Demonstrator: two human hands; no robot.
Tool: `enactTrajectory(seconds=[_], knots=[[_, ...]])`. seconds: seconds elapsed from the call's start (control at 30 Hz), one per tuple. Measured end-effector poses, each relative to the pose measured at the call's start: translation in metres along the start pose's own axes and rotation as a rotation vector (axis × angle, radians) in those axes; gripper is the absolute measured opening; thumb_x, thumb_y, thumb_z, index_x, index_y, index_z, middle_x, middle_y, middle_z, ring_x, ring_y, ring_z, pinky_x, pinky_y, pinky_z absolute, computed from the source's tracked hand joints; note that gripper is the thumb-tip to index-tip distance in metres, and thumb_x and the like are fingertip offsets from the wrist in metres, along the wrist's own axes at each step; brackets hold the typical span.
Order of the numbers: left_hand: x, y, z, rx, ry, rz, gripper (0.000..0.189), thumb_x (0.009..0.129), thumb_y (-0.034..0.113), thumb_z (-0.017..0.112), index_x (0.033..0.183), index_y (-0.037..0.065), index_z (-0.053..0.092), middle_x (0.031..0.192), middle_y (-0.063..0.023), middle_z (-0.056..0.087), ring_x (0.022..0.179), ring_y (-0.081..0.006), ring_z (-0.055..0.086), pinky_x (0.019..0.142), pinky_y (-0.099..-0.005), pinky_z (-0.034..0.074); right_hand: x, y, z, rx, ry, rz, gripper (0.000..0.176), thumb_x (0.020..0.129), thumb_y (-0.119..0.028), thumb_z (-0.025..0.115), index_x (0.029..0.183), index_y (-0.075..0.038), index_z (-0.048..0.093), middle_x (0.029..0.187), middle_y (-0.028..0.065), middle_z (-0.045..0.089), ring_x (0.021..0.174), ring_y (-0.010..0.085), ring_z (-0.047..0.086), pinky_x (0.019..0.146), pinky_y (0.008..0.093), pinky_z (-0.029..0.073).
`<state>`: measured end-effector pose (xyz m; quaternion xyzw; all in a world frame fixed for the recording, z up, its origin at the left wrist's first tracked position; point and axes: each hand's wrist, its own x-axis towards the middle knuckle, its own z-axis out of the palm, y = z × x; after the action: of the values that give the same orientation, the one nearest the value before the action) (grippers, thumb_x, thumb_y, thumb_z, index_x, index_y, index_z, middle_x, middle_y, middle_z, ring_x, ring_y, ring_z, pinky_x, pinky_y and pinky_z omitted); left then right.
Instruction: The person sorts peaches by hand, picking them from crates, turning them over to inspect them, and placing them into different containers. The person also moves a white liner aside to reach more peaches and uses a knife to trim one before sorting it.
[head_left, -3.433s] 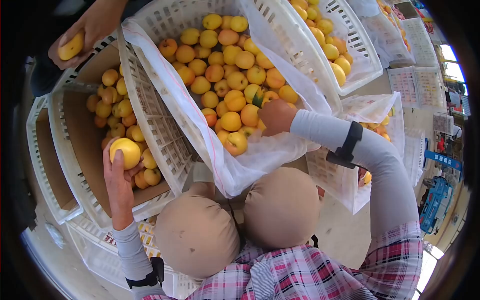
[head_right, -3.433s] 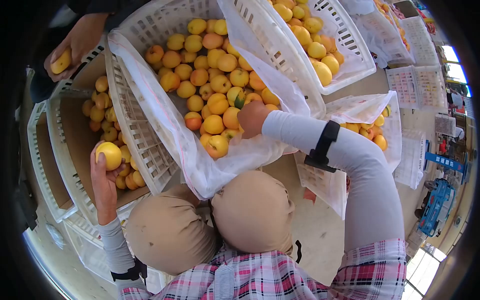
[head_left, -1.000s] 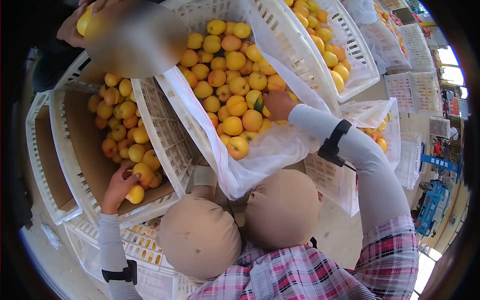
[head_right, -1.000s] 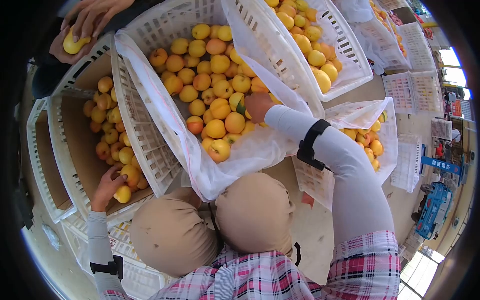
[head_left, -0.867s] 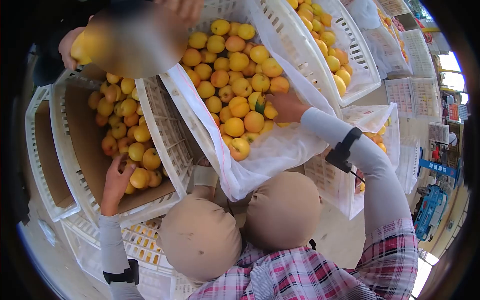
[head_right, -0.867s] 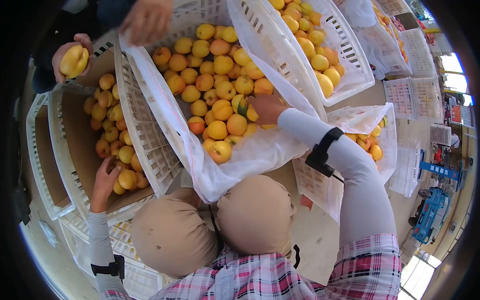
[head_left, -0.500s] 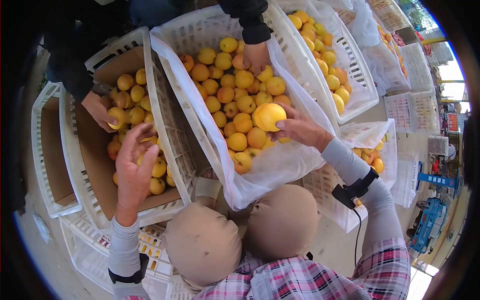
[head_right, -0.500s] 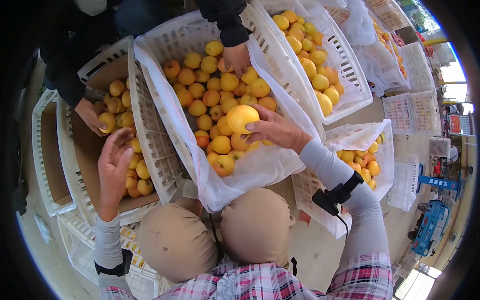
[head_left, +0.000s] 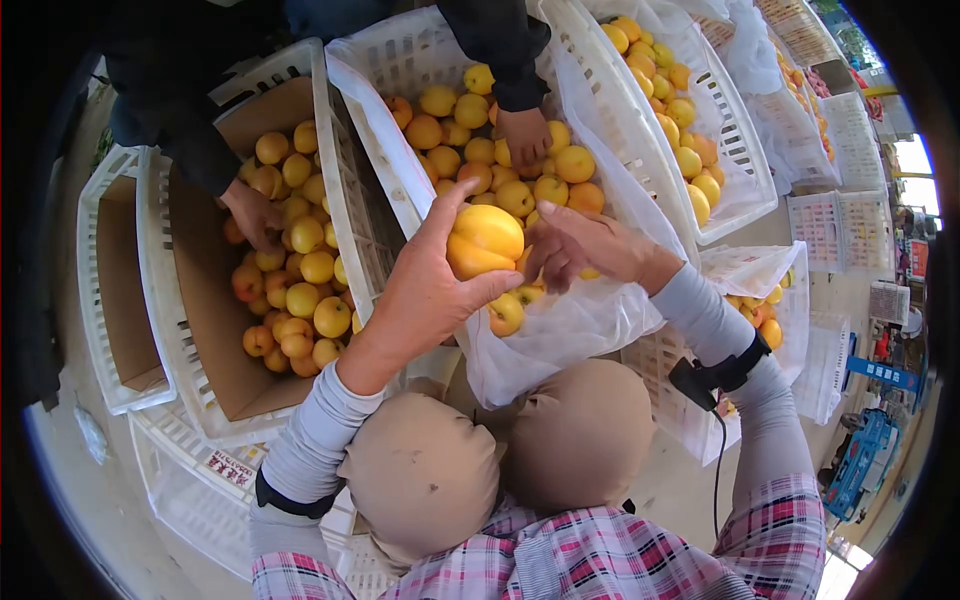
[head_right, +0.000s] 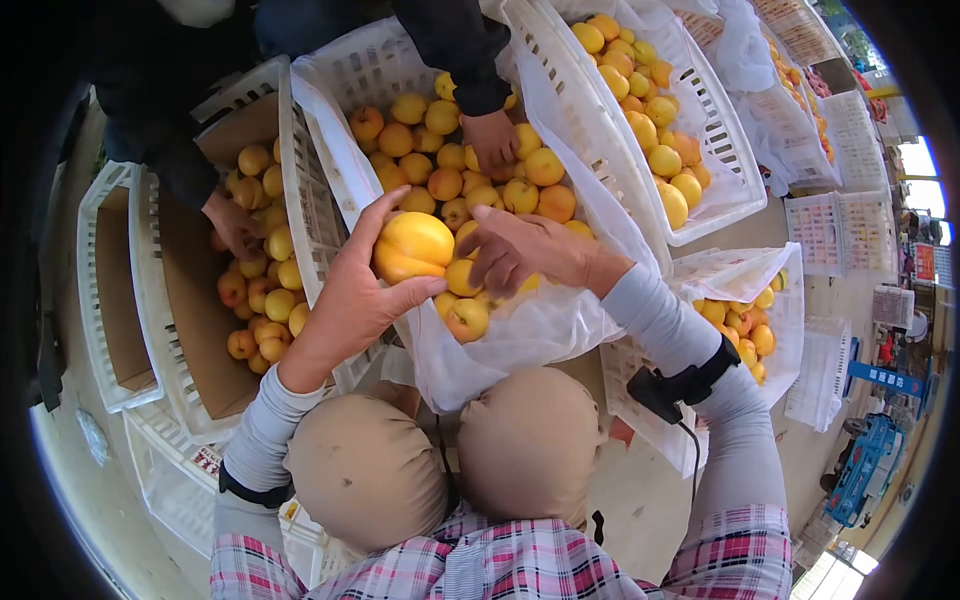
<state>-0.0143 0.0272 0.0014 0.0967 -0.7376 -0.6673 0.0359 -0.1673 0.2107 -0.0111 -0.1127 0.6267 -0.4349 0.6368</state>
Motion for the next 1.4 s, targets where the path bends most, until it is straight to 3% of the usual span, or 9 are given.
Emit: enactTrajectory(seconds=[0.13, 0.37, 0.43, 0.63, 0.83, 0.9, 1.03, 1.27, 1.4], knots=[[-0.004, -0.005, -0.002, 0.038, 0.059, -0.022, 0.083, 0.066, 0.021, 0.083, 0.133, 0.001, 0.039, 0.107, -0.0152, 0.057, 0.094, -0.0240, 0.059, 0.086, -0.0332, 0.048, 0.022, 0.061, -0.065, -1.576, 0.608, -0.023, 0.043, 0.081, -0.037, 0.063, 0.096, 0.003, 0.061, 0.092, 0.0211, 0.066, 0.077, 0.0301, 0.067, 0.073, 0.0367, 0.053], [0.000, -0.017, -0.006, 0.260, 0.145, 0.172, 0.072, 0.063, 0.018, 0.082, 0.124, 0.002, 0.048, 0.114, -0.0150, 0.055, 0.105, -0.0276, 0.056, 0.092, -0.0346, 0.044, 0.043, 0.106, -0.103, -1.633, 0.579, 0.309, 0.053, 0.067, -0.030, 0.074, 0.104, 0.004, 0.055, 0.088, 0.0206, 0.066, 0.081, 0.0352, 0.066, 0.072, 0.0426, 0.053], [-0.001, -0.019, -0.007, 0.146, 0.111, 0.135, 0.073, 0.067, 0.009, 0.081, 0.130, 0.002, 0.043, 0.117, -0.0097, 0.054, 0.107, -0.0170, 0.054, 0.094, -0.0301, 0.044, 0.043, 0.108, -0.103, -1.683, 0.562, 0.352, 0.056, 0.066, -0.029, 0.075, 0.106, 0.005, 0.055, 0.090, 0.0204, 0.067, 0.083, 0.0348, 0.067, 0.072, 0.0422, 0.053], [-0.003, -0.026, -0.006, -0.201, 0.202, 0.027, 0.063, 0.071, 0.008, 0.076, 0.126, -0.001, 0.046, 0.118, -0.0129, 0.055, 0.107, -0.0197, 0.055, 0.095, -0.0316, 0.044, 0.049, 0.099, -0.112, -1.774, 0.408, 0.413, 0.056, 0.066, -0.042, 0.072, 0.098, 0.004, 0.064, 0.083, 0.0169, 0.068, 0.078, 0.0315, 0.068, 0.071, 0.0412, 0.053], [-0.002, -0.026, -0.014, -0.792, 0.213, -0.199, 0.041, 0.089, 0.016, 0.062, 0.123, -0.002, 0.048, 0.115, -0.0115, 0.058, 0.104, -0.0197, 0.059, 0.094, -0.0330, 0.048, 0.017, 0.066, -0.085, -1.272, 0.627, -0.079, 0.059, 0.065, -0.048, 0.074, 0.099, -0.001, 0.064, 0.081, 0.0140, 0.067, 0.071, 0.0263, 0.066, 0.065, 0.0377, 0.052], [0.001, -0.031, -0.015, -0.907, 0.188, -0.203, 0.042, 0.092, 0.021, 0.058, 0.126, -0.002, 0.046, 0.119, -0.0142, 0.056, 0.111, -0.0232, 0.057, 0.097, -0.0347, 0.048, 0.004, 0.049, -0.064, -0.457, 0.362, -0.148, 0.058, 0.079, -0.053, 0.064, 0.108, -0.004, 0.059, 0.084, 0.0098, 0.065, 0.066, 0.0205, 0.062, 0.064, 0.0320, 0.051], [0.002, -0.032, -0.018, -1.110, 0.148, -0.259, 0.044, 0.093, 0.029, 0.058, 0.125, 0.000, 0.048, 0.114, -0.0126, 0.059, 0.105, -0.0254, 0.061, 0.092, -0.0360, 0.052, -0.003, 0.049, -0.047, 0.375, -0.078, -0.248, 0.062, 0.091, -0.055, 0.047, 0.123, -0.003, 0.049, 0.094, 0.0120, 0.063, 0.070, 0.0186, 0.058, 0.062, 0.0287, 0.048], [0.000, -0.027, -0.020, -1.170, 0.157, -0.252, 0.044, 0.094, 0.032, 0.055, 0.125, 0.001, 0.047, 0.115, -0.0138, 0.058, 0.108, -0.0285, 0.060, 0.093, -0.0381, 0.051, -0.002, 0.020, -0.001, 0.536, -0.129, -0.339, 0.059, 0.092, -0.049, 0.050, 0.128, -0.003, 0.045, 0.109, 0.0118, 0.059, 0.084, 0.0187, 0.059, 0.066, 0.0311, 0.051], [0.003, -0.023, -0.016, -1.298, 0.161, -0.246, 0.048, 0.094, 0.040, 0.055, 0.128, 0.008, 0.045, 0.126, -0.0096, 0.052, 0.120, -0.0279, 0.049, 0.102, -0.0466, 0.042, -0.010, -0.014, 0.028, 0.184, 0.101, -0.384, 0.060, 0.088, -0.035, 0.063, 0.133, -0.002, 0.040, 0.108, 0.0084, 0.060, 0.089, 0.0134, 0.060, 0.072, 0.0266, 0.053]])
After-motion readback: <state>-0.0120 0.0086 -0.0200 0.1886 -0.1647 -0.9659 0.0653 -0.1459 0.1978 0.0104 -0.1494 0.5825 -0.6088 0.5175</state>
